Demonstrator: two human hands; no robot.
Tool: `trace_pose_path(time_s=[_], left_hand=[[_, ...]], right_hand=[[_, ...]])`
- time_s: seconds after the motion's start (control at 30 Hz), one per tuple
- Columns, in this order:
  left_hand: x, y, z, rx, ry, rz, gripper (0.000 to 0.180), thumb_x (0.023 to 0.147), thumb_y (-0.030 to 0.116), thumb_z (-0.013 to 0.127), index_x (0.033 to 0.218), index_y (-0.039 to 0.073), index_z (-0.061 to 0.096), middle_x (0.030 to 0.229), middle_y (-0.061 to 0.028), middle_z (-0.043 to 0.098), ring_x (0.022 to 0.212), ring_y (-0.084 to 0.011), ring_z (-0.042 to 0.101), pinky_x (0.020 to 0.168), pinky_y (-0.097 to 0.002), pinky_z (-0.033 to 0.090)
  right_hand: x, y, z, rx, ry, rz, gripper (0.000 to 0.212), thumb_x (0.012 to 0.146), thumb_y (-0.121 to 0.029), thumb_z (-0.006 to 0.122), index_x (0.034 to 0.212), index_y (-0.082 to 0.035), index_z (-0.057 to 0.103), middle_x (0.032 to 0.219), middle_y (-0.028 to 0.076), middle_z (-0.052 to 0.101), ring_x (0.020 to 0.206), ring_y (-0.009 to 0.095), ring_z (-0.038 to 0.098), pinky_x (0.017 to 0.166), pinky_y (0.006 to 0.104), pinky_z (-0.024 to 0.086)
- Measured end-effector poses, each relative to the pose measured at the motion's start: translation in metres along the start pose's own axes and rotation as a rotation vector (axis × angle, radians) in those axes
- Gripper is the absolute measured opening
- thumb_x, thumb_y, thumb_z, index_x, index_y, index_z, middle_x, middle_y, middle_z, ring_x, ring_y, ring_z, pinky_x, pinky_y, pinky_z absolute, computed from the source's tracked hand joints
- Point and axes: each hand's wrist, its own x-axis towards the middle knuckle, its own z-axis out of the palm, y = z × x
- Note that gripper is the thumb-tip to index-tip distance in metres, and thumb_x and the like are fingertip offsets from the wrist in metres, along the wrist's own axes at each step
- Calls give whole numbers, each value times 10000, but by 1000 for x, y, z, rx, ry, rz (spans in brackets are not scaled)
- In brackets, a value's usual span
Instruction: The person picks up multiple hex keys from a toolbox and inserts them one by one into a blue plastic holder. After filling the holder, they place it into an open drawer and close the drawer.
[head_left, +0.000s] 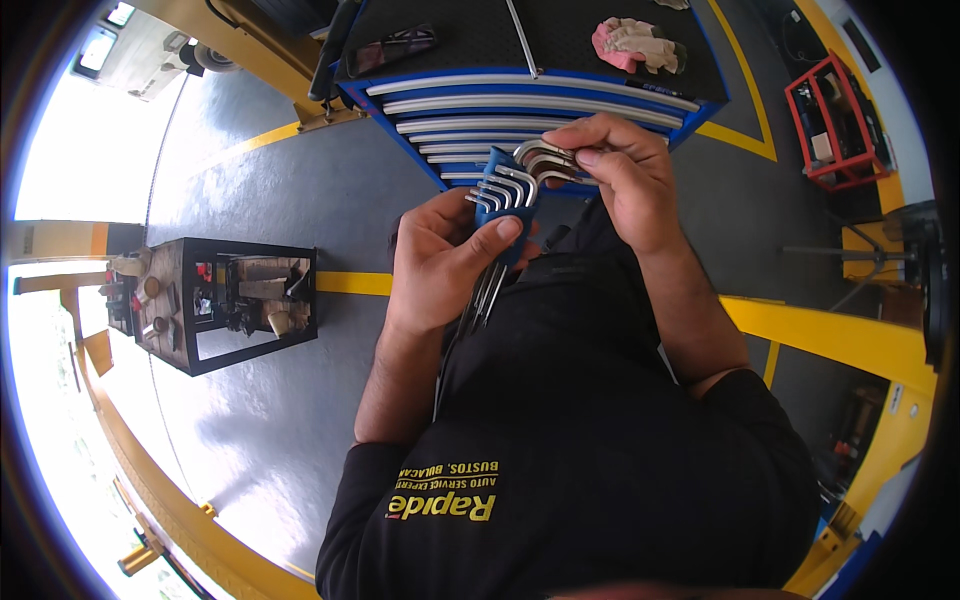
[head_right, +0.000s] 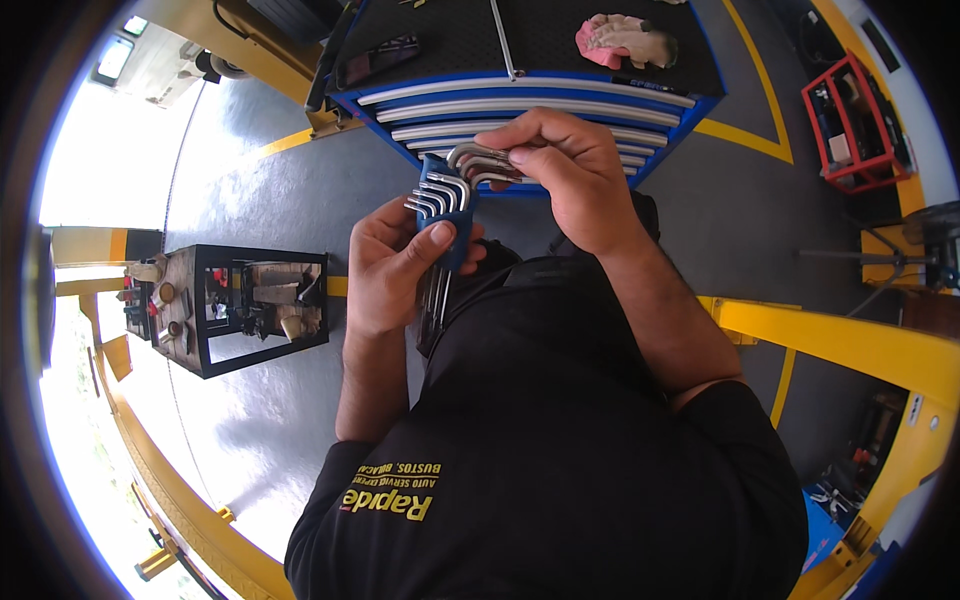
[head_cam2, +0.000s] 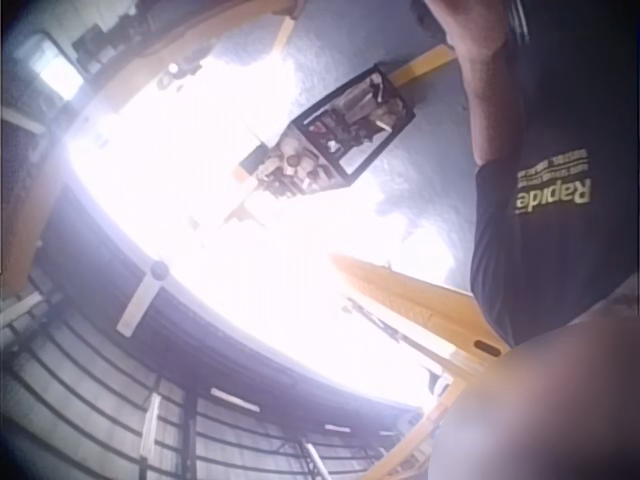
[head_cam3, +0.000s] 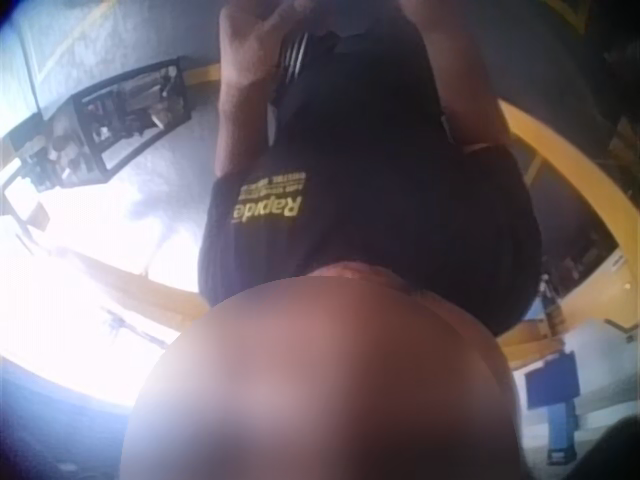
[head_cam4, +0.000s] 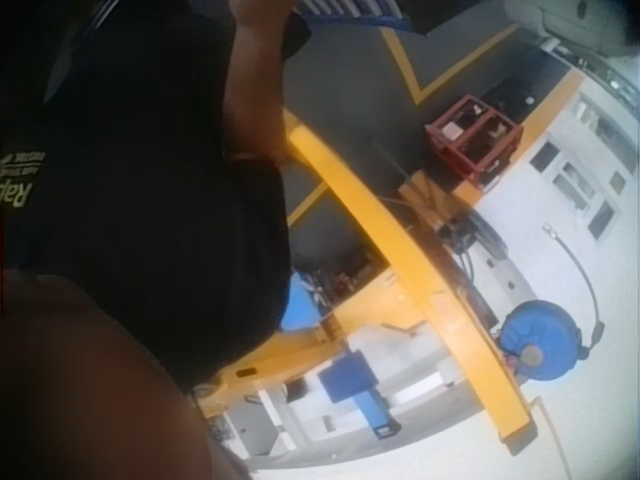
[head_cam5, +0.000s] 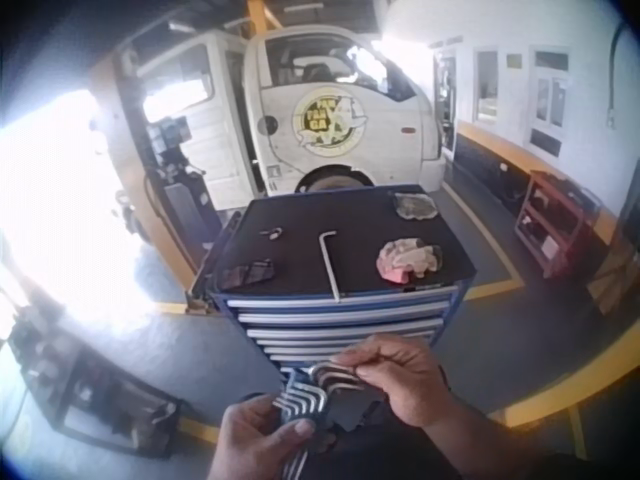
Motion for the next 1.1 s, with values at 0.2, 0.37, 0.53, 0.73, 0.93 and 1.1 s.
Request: trace_pose_path(time_s=[0.2,0.37,0.53,0.73,0.93,1.1], left_hand=[[-2,0,3,64,27,-3,342,982,121,760,1201,-111,638,1016,-205,767,862,-238,789,760,-319,665],[-4,-2,7,71,37,-12,321,986,102,752,1208,-101,641,1027,-192,767,885,-235,784,775,-319,659],[-4,-2,6,88,33,-4,323,989,102,749,1219,-98,641,1033,-183,767,889,-229,782,779,-306,654],[-5,-5,8,102,33,12,304,996,75,732,1223,-103,637,1036,-185,766,899,-225,781,786,-303,653],[-8,-3,3,90,18,-20,320,991,87,742,1217,-112,634,1033,-191,765,903,-229,783,784,-305,654],[-9,-4,3,84,-18,-51,316,984,91,750,1196,-115,638,1044,-196,763,902,-229,782,792,-303,651]], right_hand=[[6,-9,4,-311,10,-56,154,961,28,675,1097,56,741,1034,112,756,914,110,706,858,250,574],[7,-12,5,-251,66,10,128,971,1,702,1078,47,756,997,95,765,890,98,703,805,222,567],[6,-12,7,-329,101,13,121,967,-28,732,1065,35,764,991,87,774,878,96,702,802,226,566],[5,-9,8,-387,114,-5,110,968,-40,736,1050,30,758,996,79,775,885,94,700,805,240,565],[6,-16,11,-403,47,42,110,994,-75,720,1037,24,738,960,51,742,883,90,692,797,229,561],[12,-27,3,-581,-230,158,166,1029,-122,694,1013,38,734,898,34,706,872,74,667,817,225,569]])
